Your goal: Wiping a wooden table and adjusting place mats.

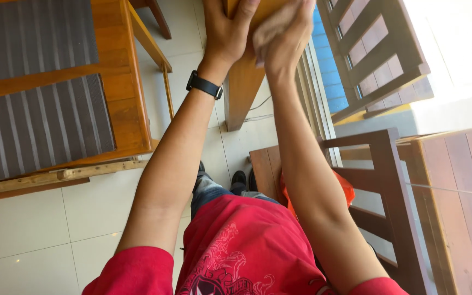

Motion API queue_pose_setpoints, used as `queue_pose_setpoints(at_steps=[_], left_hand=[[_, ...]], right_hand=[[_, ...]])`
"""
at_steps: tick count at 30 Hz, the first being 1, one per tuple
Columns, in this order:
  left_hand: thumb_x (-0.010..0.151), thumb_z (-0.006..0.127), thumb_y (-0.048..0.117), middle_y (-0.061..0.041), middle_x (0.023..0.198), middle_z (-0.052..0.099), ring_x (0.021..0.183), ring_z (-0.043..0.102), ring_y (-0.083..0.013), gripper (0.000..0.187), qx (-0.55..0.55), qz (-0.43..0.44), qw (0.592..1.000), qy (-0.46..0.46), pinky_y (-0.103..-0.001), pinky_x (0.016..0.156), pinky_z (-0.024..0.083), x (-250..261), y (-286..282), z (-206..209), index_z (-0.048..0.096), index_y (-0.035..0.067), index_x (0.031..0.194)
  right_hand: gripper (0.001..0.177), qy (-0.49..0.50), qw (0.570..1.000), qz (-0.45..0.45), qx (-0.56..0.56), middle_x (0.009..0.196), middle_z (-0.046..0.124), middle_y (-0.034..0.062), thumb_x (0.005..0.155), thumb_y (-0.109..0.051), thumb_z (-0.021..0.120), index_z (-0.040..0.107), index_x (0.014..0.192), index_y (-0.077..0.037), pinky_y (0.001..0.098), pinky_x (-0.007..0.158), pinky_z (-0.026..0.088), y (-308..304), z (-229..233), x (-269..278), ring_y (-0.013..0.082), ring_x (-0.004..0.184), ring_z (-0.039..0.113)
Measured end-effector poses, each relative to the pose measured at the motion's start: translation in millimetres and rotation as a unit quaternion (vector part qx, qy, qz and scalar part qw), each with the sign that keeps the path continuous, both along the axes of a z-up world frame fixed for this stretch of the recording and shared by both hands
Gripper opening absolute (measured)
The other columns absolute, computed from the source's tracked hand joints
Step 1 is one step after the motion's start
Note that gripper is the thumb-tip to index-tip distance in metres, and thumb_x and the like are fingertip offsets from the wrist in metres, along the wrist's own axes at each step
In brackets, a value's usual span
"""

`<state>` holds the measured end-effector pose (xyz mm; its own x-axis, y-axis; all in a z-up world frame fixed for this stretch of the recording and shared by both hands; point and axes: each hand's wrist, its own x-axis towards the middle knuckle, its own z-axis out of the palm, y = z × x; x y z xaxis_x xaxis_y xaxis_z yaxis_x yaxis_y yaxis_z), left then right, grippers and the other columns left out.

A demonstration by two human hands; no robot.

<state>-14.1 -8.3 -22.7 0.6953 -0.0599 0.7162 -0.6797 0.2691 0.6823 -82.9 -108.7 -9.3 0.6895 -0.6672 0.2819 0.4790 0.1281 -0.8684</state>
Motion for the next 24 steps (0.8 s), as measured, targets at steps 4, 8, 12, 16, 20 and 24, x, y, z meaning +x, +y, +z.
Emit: queue_pose_setpoints(at_steps=[4, 8, 12, 16, 20, 24], left_hand=[[0.096, 0.072, 0.064, -0.016, 0.136, 0.059, 0.125, 0.061, -0.0272, 0.081, -0.006, -0.025, 0.999, 0.043, -0.040, 0.110, 0.050, -2, 0, 13, 0.048, 0.001, 0.141], [0.096, 0.073, 0.066, -0.015, 0.155, 0.039, 0.143, 0.042, -0.0279, 0.102, -0.035, -0.002, 0.999, 0.013, -0.040, 0.121, 0.037, -8, -3, 13, 0.024, 0.003, 0.160], [0.095, 0.075, 0.062, -0.013, 0.145, 0.049, 0.134, 0.052, -0.0262, 0.088, 0.002, -0.002, 0.999, 0.054, -0.038, 0.116, 0.042, -7, -3, -7, 0.038, 0.005, 0.152], [0.098, 0.075, 0.061, -0.014, 0.156, 0.041, 0.144, 0.044, -0.0272, 0.099, -0.024, -0.020, 0.998, 0.048, -0.039, 0.123, 0.039, -9, -4, 8, 0.022, 0.007, 0.162], [0.099, 0.075, 0.060, -0.015, 0.157, 0.043, 0.146, 0.046, -0.0268, 0.099, -0.018, -0.018, 0.997, 0.067, -0.041, 0.125, 0.041, -16, 3, 7, 0.020, 0.007, 0.162], [0.097, 0.077, 0.059, -0.014, 0.150, 0.049, 0.139, 0.054, -0.0262, 0.101, -0.051, -0.045, 0.996, 0.058, -0.039, 0.117, 0.050, -20, 9, 20, 0.020, 0.007, 0.162]], right_hand=[[0.049, -0.080, 0.986, -0.080, -0.126, 0.096, 0.060, 0.0143, 0.116, -0.042, 0.040, 0.059, 0.106, 0.002, 0.0366, 0.085, 0.050, -20, -5, 17, 0.0216, 0.091, 0.057], [0.056, 0.032, 0.989, 0.094, 0.113, 0.127, 0.069, 0.0117, 0.102, -0.047, 0.040, 0.060, 0.133, -0.005, 0.0324, 0.098, 0.052, -40, -57, 10, 0.0222, 0.115, 0.066], [0.062, 0.127, 0.945, 0.251, 0.167, 0.125, 0.069, 0.0159, 0.099, -0.052, 0.041, 0.061, 0.132, -0.003, 0.0366, 0.093, 0.055, -54, -46, 0, 0.0275, 0.111, 0.067], [0.059, -0.063, 0.877, 0.472, 0.071, 0.118, 0.071, 0.0212, 0.118, -0.043, 0.034, 0.061, 0.131, 0.007, 0.0376, 0.086, 0.052, -68, 27, 7, 0.0303, 0.104, 0.066], [0.057, -0.049, 0.982, 0.182, -0.033, 0.115, 0.071, 0.0181, 0.112, -0.046, 0.050, 0.063, 0.130, 0.007, 0.0394, 0.083, 0.059, -75, 27, 16, 0.0263, 0.101, 0.071], [0.051, -0.008, 0.847, 0.194, 0.495, 0.101, 0.064, 0.0305, 0.129, -0.024, 0.019, 0.043, 0.133, 0.021, 0.0361, 0.073, 0.054, -29, 42, -8, 0.0337, 0.082, 0.066]])
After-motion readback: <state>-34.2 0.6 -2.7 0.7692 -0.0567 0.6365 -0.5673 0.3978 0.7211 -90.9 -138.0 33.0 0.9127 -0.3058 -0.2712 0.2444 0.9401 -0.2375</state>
